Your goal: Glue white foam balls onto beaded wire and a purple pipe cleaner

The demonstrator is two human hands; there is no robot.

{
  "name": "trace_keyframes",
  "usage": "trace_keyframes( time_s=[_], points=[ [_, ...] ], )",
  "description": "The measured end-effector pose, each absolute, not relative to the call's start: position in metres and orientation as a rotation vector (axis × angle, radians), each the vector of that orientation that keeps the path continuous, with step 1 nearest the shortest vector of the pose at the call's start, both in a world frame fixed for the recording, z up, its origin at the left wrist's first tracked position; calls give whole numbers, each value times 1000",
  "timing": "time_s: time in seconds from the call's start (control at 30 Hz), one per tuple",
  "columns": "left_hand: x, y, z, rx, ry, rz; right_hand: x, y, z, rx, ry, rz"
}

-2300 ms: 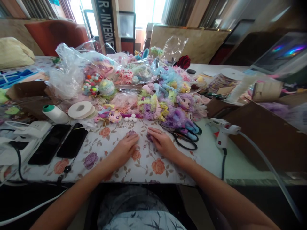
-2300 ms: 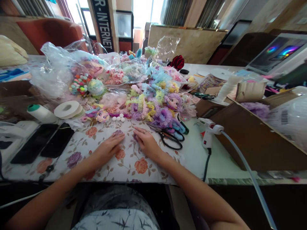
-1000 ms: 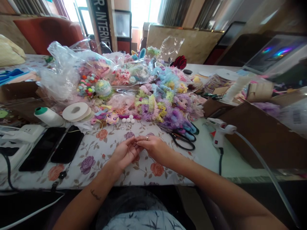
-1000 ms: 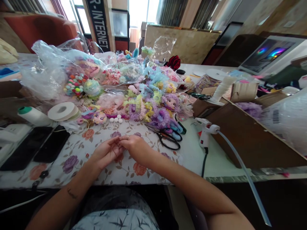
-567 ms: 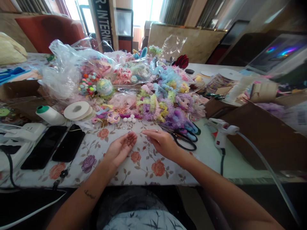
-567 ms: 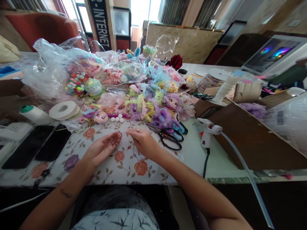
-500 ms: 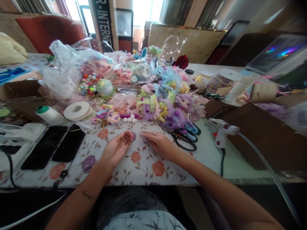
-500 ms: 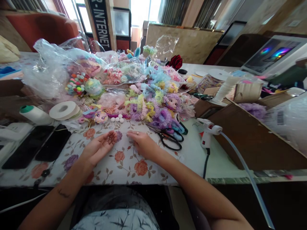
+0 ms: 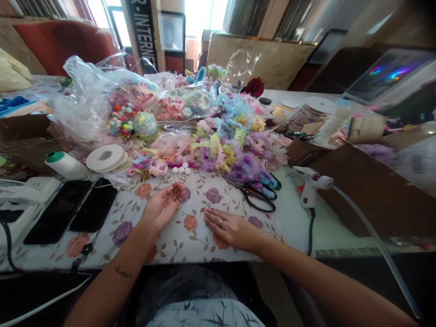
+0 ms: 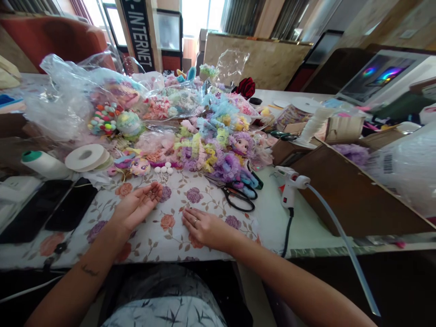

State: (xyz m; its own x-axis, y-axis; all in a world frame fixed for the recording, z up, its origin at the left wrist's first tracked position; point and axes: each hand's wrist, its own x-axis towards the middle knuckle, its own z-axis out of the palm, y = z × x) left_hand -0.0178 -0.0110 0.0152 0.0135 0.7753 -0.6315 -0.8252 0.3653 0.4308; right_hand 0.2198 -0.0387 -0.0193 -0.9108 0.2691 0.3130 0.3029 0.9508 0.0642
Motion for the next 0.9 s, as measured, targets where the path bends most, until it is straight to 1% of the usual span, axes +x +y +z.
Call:
trace_keyframes(
  time_s=[0.17,0.3,0.33,0.4,0.57,0.63,0.67,0.7,0.77,0.83,0.9],
  points=[
    [-19,-13,11,-63,922,1235,220,-35,-19,-323,-2684,-349],
    [-19,-14,10,-74,911,1222,225,-43,-17,-281,-2689,-341],
    [-18,-15,11,-75,910,1213,228,-46,-16,-283,-2702,-285],
    [-13,-16,13,-73,912,1185,232,-50,-16,-397,-2639,-52],
    [10,-23,17,-26,885,1059,225,-40,-10,-1034,-2107,500],
    [21,-26,15,-4,856,983,214,-30,0,-1138,-1929,748],
    [26,-27,14,4,840,959,208,-26,6,-1121,-1903,821],
    [31,-28,13,14,818,943,202,-23,13,-1067,-1948,836],
    [37,-29,12,27,773,938,192,-21,25,-917,-2201,728],
    [37,-28,11,26,744,951,187,-23,34,-771,-2484,491],
    [33,-26,11,17,746,961,190,-29,36,-657,-2625,234]
  ],
)
